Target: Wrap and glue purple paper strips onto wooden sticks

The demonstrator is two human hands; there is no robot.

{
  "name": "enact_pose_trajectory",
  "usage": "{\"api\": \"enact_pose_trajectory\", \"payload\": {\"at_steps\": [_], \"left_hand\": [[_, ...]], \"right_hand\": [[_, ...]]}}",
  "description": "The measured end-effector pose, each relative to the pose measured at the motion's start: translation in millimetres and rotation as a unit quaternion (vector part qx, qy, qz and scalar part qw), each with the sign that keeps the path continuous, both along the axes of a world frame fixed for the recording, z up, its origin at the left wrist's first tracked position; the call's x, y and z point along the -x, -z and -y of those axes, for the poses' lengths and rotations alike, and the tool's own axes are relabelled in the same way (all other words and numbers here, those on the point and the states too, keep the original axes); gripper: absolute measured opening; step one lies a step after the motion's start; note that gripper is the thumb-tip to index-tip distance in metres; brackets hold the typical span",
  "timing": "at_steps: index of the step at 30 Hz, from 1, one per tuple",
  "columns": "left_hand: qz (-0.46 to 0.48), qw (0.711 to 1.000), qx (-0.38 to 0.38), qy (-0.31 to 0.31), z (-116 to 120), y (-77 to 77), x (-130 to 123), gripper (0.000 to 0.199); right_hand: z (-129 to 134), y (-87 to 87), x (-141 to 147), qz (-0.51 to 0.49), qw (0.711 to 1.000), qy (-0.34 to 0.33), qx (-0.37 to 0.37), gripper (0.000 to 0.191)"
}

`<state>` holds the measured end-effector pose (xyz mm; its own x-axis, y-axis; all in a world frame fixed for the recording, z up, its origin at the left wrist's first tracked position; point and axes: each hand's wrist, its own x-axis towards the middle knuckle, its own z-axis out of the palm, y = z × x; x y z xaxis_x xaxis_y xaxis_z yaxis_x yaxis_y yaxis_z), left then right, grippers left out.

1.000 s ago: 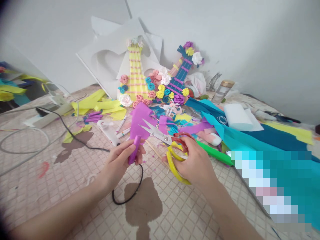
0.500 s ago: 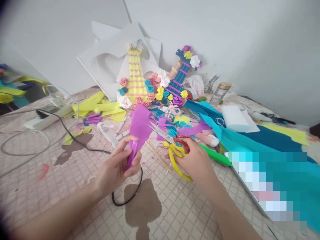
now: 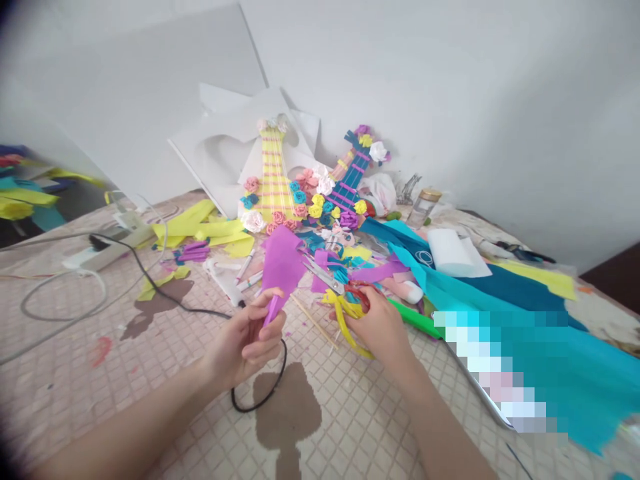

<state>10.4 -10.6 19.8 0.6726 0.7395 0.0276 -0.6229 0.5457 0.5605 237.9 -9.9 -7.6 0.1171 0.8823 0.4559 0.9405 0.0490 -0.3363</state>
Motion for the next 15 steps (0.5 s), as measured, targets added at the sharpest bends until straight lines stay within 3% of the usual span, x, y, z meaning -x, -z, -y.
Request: {"api": "enact_pose_trajectory", "payload": {"at_steps": [3, 7, 15], "left_hand": [[-0.009, 1.000, -0.029, 0.002, 1, 0.7, -1, 0.020], [-0.065, 0.994, -0.071, -0.054, -1, 1.1, -1, 0.027], [-0.122, 0.983, -0.112, -0.085, -6, 9.6, -4, 0.042]], "right_hand": [[0, -0.6, 1, -0.006, 1.000, 0.005, 0.014, 0.039], [9, -4.9, -2, 0.012, 1.000, 0.012, 0.018, 0.036], [80, 4.2, -38, 0.008, 0.999, 0.018, 0.044, 0.030]]}}
